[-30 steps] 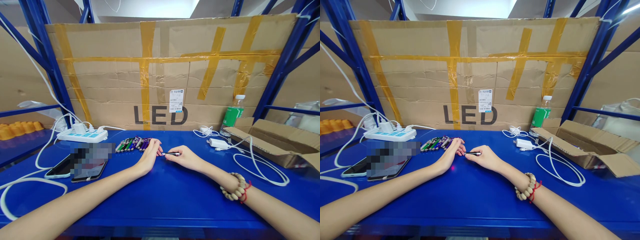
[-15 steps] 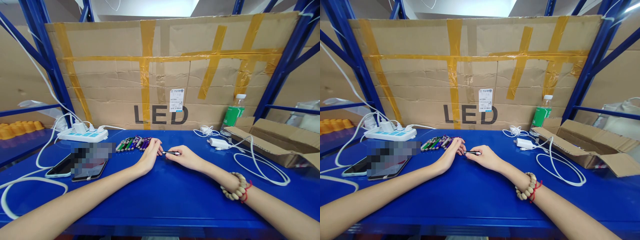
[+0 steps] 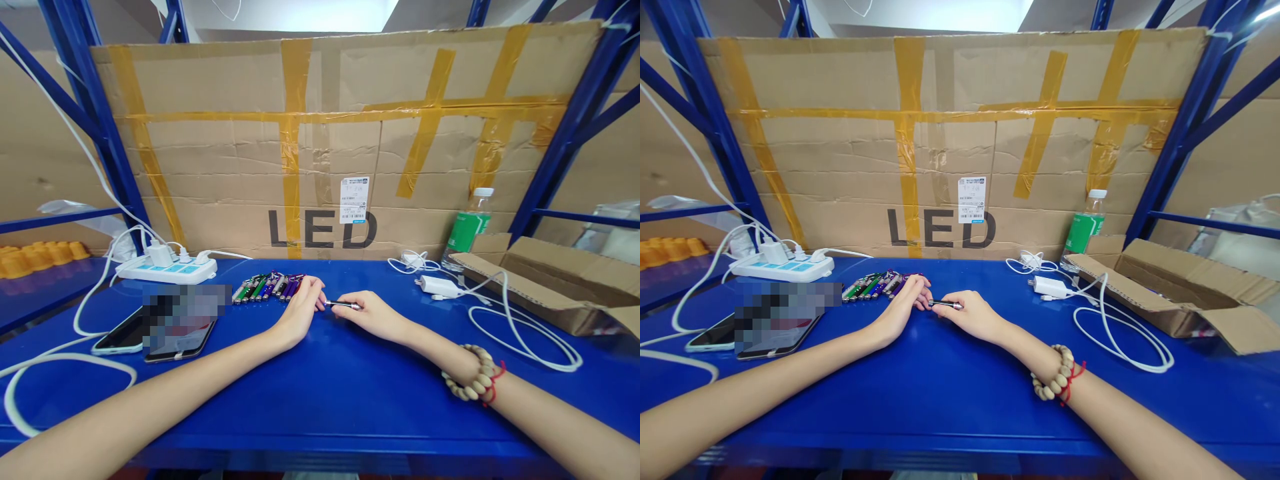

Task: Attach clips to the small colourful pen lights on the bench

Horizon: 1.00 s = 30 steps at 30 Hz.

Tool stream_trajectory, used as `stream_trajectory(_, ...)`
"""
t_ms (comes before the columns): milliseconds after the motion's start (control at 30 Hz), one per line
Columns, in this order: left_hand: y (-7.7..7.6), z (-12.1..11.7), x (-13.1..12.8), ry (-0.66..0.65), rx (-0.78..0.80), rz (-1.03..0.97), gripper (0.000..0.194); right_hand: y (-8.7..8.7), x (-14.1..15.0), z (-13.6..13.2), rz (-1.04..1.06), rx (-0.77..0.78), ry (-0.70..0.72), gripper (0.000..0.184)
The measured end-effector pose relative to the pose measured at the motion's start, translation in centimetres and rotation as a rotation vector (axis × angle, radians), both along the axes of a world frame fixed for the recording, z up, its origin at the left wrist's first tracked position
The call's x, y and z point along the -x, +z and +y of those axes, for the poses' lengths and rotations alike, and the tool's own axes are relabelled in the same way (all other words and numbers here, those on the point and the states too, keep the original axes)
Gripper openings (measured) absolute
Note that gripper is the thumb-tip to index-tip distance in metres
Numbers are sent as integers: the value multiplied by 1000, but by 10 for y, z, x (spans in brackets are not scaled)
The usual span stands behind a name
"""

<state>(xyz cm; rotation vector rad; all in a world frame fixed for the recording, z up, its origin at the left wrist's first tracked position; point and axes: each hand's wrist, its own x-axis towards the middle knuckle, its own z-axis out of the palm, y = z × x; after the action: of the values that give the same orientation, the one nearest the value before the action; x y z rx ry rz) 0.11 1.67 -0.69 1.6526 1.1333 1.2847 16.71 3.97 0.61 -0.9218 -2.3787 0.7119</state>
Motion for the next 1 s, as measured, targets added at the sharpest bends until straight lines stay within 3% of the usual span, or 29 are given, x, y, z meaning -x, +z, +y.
stream_trajectory(1000,2,-1,-1,8,-6,18,28,1,1,-1,-14,40,9,36)
